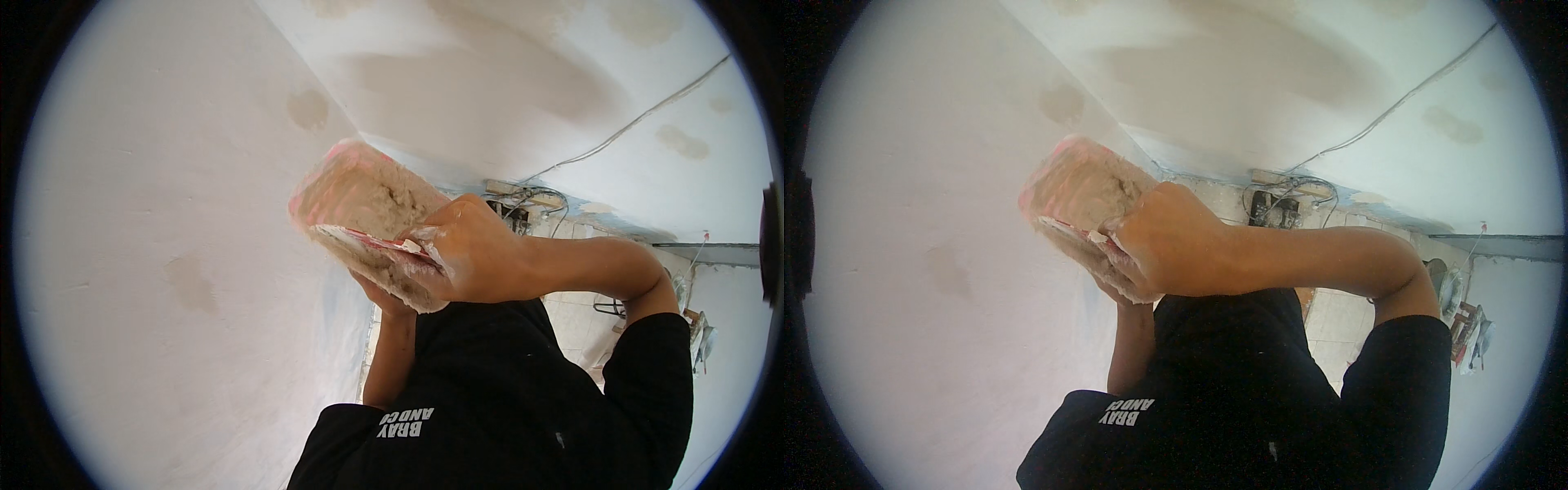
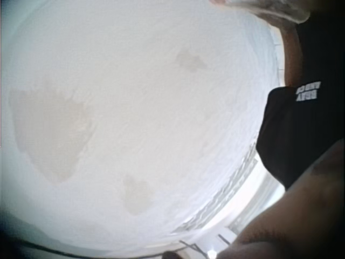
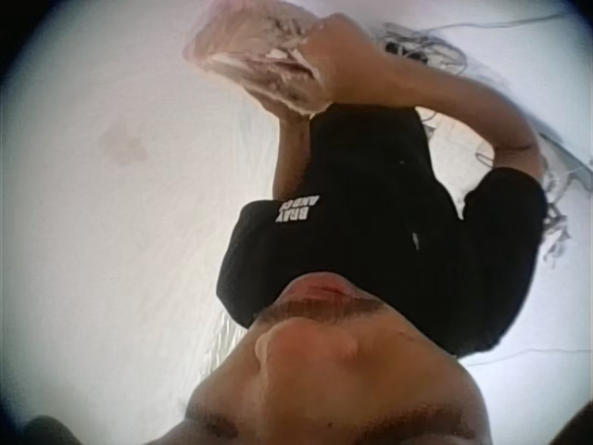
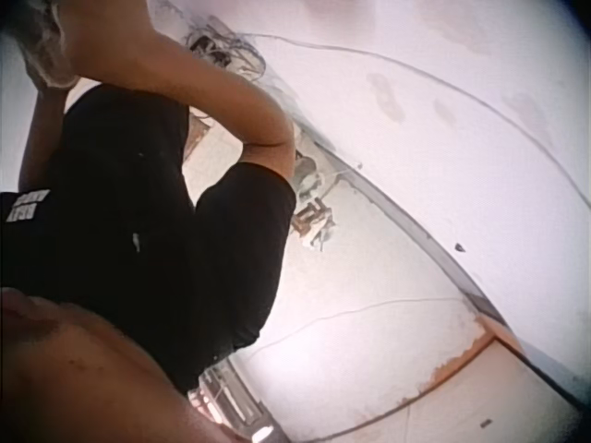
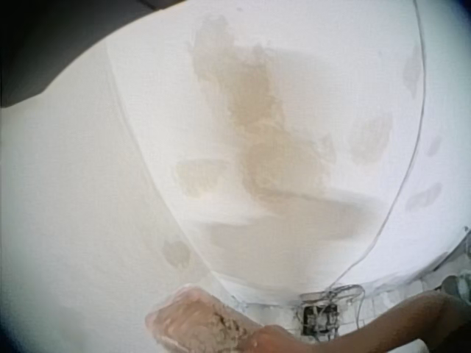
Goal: The person uses a red scraper to apply white plaster from a pink container onto a wall, smoothing it over various sections.
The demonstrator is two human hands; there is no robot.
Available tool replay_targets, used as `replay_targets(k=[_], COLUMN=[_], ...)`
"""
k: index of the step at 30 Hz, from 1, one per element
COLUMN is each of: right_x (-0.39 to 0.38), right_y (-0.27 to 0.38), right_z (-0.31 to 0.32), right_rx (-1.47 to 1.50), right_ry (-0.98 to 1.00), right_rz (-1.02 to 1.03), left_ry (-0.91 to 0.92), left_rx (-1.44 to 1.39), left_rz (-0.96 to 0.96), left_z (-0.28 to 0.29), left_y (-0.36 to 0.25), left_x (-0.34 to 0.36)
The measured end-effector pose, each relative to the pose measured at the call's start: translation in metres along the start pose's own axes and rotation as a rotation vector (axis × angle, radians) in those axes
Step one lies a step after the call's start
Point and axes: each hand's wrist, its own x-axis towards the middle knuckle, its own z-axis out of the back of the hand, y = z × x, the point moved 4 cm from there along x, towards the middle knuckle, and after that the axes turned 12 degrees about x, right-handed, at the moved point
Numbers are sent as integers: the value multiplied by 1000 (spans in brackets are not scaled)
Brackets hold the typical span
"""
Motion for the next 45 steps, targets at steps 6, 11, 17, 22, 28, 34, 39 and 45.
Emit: replay_targets(k=[6,11,17,22,28,34,39,45], right_x=[3,14,10,14,21,25,34,15], right_y=[-3,-5,-6,-1,-10,-10,-22,-9], right_z=[-2,24,39,25,5,4,20,48], right_rx=[-42,-134,133,198,287,17,-175,16], right_ry=[36,-127,-34,27,-100,119,28,132], right_rz=[-21,124,-15,-110,-206,-56,51,-37], left_ry=[4,61,74,134,37,37,6,41], left_rx=[42,-250,-312,-206,63,92,17,-186], left_rz=[25,161,221,-36,-117,-133,-88,21], left_z=[-6,10,21,14,0,6,5,6], left_y=[-6,12,18,6,-4,8,11,10], left_x=[10,5,9,19,11,8,2,5])
